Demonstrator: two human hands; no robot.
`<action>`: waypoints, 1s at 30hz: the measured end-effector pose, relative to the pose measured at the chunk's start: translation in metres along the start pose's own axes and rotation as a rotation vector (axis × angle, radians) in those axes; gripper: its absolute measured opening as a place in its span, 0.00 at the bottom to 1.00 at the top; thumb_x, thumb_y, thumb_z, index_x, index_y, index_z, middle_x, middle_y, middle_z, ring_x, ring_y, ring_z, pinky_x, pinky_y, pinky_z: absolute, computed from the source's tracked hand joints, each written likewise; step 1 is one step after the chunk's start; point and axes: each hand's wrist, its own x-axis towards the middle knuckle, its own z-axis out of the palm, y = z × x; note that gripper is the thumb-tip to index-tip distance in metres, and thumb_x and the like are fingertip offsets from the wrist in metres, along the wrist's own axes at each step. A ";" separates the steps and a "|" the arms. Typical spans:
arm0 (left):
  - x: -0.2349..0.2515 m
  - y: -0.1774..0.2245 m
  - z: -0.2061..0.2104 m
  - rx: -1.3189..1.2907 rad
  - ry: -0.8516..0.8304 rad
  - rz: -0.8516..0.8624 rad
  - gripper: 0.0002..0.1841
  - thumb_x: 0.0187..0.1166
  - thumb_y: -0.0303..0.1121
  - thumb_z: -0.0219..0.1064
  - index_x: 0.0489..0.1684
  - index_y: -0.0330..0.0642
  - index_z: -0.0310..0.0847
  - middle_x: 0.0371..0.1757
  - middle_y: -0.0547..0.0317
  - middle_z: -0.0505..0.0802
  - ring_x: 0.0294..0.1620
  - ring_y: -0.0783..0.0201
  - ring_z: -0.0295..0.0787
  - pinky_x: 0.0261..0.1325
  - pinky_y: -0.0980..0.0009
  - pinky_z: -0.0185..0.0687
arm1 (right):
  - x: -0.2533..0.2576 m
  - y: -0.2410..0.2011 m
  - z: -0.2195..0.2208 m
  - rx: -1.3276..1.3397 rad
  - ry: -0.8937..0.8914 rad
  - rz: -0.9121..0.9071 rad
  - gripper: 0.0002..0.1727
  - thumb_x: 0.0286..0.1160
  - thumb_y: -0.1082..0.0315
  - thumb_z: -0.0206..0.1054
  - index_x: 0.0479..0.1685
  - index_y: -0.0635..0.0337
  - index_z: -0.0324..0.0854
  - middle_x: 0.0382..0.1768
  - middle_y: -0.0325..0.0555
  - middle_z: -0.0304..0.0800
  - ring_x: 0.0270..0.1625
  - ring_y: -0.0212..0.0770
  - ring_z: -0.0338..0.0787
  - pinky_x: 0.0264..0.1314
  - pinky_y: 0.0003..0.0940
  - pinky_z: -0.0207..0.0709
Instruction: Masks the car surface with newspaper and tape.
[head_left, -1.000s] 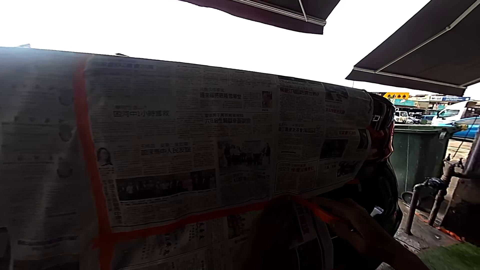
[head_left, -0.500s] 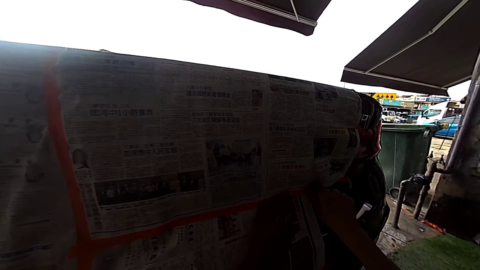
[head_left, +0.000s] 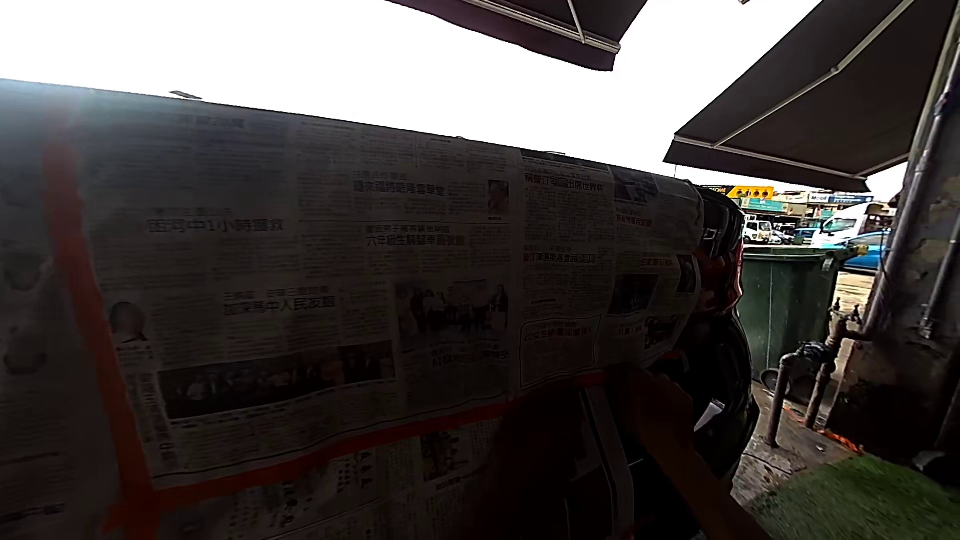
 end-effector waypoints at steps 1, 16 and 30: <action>-0.001 0.001 0.000 -0.005 -0.003 -0.007 0.26 0.92 0.42 0.44 0.81 0.39 0.72 0.88 0.55 0.74 0.89 0.58 0.67 0.89 0.58 0.60 | 0.003 0.008 0.000 0.006 0.040 0.063 0.28 0.91 0.46 0.44 0.54 0.52 0.89 0.43 0.54 0.95 0.53 0.57 0.94 0.52 0.58 0.82; 0.004 -0.005 -0.010 -0.233 -0.143 0.050 0.31 0.94 0.51 0.42 0.84 0.38 0.68 0.91 0.52 0.69 0.92 0.56 0.59 0.93 0.57 0.51 | -0.042 0.030 0.041 0.962 0.393 -0.200 0.33 0.85 0.57 0.61 0.79 0.71 0.57 0.45 0.47 0.91 0.31 0.35 0.89 0.30 0.35 0.86; -0.188 -0.098 -0.099 0.195 0.002 -0.393 0.30 0.93 0.53 0.40 0.85 0.49 0.70 0.89 0.64 0.73 0.90 0.63 0.64 0.92 0.54 0.54 | -0.055 -0.022 0.047 1.065 0.474 -0.628 0.28 0.87 0.69 0.57 0.72 0.85 0.53 0.47 0.52 0.84 0.41 0.29 0.87 0.38 0.24 0.84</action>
